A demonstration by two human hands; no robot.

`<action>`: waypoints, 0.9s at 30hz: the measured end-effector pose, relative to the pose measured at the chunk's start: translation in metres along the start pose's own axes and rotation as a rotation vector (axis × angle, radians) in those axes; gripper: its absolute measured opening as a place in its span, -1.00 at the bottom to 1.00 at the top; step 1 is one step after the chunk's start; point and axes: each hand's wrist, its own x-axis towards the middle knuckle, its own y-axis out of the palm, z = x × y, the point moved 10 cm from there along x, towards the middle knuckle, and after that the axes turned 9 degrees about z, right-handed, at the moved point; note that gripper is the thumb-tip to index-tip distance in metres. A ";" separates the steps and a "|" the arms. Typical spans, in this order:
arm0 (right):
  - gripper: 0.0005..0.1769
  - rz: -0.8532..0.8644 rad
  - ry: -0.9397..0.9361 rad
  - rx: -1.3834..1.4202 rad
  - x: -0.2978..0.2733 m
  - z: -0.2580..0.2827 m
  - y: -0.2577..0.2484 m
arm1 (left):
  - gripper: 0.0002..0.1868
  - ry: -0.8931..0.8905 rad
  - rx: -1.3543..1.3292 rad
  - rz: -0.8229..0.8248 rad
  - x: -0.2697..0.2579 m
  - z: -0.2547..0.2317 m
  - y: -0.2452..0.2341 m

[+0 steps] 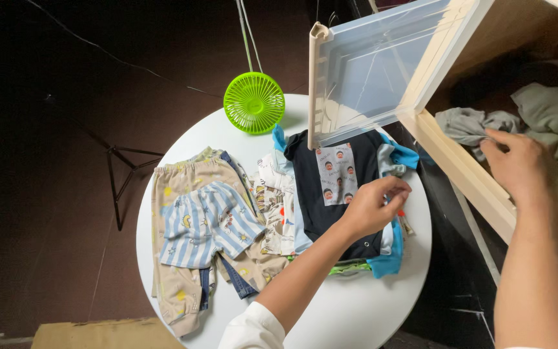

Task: The person picks up clothing items from a white table, spreads them out to view the patterns, and then places them into a storage bin.

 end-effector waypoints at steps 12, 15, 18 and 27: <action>-0.66 -0.049 -0.441 0.545 -0.124 0.198 -0.032 | -0.27 0.200 -0.624 -0.061 -0.022 -0.075 -0.053; -0.68 0.043 -0.321 0.722 -0.129 0.190 -0.006 | -0.49 0.141 -0.552 -0.091 -0.033 -0.064 -0.060; -0.71 0.049 -0.341 0.930 -0.135 0.185 0.016 | -0.54 0.086 -0.516 -0.119 -0.046 -0.054 -0.066; -0.79 0.068 -0.101 1.046 -0.137 0.143 0.069 | -0.54 0.033 -0.604 -0.124 -0.064 -0.007 -0.071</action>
